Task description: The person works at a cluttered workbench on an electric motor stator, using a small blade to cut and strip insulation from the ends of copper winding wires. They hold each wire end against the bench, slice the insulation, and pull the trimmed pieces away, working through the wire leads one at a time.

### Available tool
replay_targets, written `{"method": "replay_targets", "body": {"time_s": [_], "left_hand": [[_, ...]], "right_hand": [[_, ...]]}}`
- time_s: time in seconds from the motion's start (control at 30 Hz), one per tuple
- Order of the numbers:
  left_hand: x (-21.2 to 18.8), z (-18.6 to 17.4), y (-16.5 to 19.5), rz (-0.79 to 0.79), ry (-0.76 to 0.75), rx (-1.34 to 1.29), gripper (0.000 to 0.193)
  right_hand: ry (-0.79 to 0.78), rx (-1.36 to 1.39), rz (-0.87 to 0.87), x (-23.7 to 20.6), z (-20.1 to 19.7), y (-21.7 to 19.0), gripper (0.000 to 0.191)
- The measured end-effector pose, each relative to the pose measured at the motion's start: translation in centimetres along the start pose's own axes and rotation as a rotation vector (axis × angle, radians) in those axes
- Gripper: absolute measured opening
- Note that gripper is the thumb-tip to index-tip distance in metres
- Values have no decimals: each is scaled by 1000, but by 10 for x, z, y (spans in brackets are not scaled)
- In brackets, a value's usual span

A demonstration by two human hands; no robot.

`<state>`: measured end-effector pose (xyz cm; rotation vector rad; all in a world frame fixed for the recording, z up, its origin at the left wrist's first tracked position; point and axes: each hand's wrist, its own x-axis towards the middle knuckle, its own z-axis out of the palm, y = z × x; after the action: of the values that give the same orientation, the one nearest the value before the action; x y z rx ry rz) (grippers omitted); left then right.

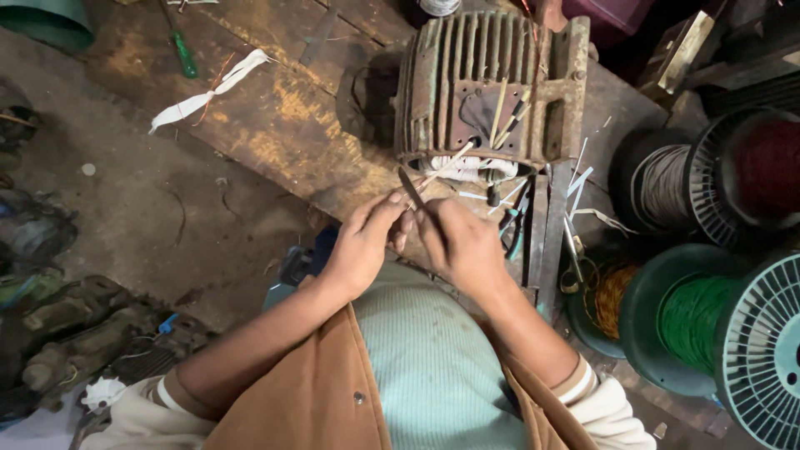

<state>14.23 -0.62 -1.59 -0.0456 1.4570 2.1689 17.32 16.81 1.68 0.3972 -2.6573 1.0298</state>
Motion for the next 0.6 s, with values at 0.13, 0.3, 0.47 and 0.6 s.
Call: {"method": "replay_targets", "body": {"time_s": [0.13, 0.3, 0.47, 0.6], "left_hand": [[-3, -5, -5, -15, 40, 162, 39], [-6, -13, -6, -12, -27, 184, 30], [-7, -18, -1, 0, -77, 168, 33], [-8, -19, 3, -21, -77, 234, 39]], "right_hand": [[-5, -41, 49, 6, 7, -3, 9], [-2, 12, 253, 9, 7, -14, 13], [-40, 30, 193, 6, 10, -15, 9], [-56, -4, 94, -2, 15, -6, 8]]}}
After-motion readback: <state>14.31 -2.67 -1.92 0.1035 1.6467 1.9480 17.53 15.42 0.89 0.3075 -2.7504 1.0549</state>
